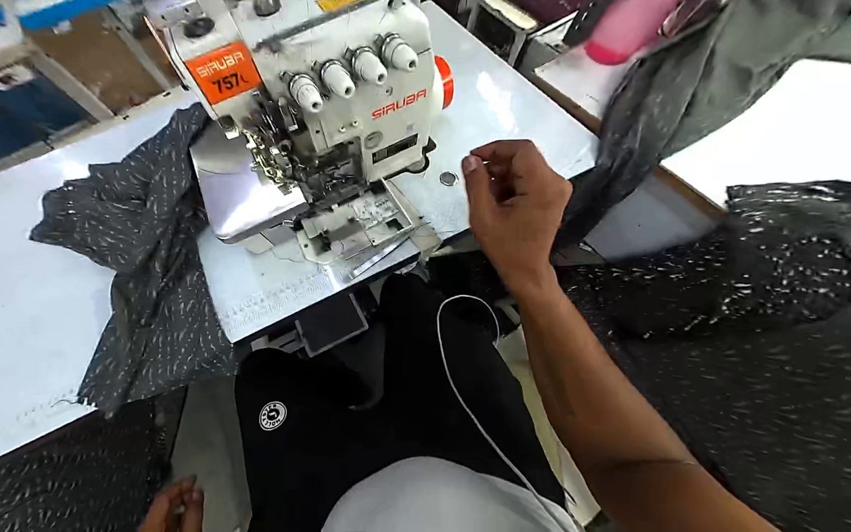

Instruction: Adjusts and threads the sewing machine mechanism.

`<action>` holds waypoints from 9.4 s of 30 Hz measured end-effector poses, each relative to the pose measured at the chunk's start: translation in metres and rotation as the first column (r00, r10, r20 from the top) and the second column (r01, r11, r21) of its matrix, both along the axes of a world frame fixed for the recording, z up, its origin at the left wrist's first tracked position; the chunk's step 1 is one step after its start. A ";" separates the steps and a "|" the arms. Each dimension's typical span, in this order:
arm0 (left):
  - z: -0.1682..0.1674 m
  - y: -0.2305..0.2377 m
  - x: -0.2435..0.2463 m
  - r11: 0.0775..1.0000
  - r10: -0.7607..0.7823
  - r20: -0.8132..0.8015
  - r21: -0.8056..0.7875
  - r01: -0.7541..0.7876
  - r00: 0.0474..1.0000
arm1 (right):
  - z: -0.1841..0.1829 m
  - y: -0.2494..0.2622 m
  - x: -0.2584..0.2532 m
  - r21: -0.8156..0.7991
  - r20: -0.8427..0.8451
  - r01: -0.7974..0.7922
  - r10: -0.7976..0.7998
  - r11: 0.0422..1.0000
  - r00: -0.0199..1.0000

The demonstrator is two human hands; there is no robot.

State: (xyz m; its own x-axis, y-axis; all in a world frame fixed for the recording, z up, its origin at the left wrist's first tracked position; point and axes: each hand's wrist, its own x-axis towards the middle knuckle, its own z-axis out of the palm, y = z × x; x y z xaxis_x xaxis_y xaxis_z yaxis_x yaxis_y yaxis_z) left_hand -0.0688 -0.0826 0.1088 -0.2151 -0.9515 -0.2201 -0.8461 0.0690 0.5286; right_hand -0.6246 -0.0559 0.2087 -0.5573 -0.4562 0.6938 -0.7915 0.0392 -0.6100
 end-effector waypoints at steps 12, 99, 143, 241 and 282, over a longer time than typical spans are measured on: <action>0.099 -0.056 -0.209 0.882 -0.434 -0.428 -0.382 0.277 0.793 | 0.013 -0.100 0.052 0.721 0.003 -0.052 0.073 0.691 0.997; 0.114 -0.111 -0.363 0.863 -0.496 -0.433 -0.344 0.370 0.753 | -0.015 -0.070 0.037 0.264 -0.274 -0.248 0.319 0.932 0.907; 0.055 -0.117 -0.288 0.794 -0.302 -0.381 -0.608 0.010 0.874 | -0.013 -0.090 0.028 0.003 0.169 -0.403 0.396 0.915 0.902; 0.052 -0.115 -0.294 0.803 -0.286 -0.358 -0.595 0.019 0.889 | -0.009 -0.117 0.057 0.612 -0.138 0.070 0.020 0.788 0.990; 0.051 -0.113 -0.293 0.804 -0.289 -0.352 -0.594 0.026 0.890 | -0.004 -0.116 0.055 0.634 -0.068 -0.047 0.116 0.772 0.991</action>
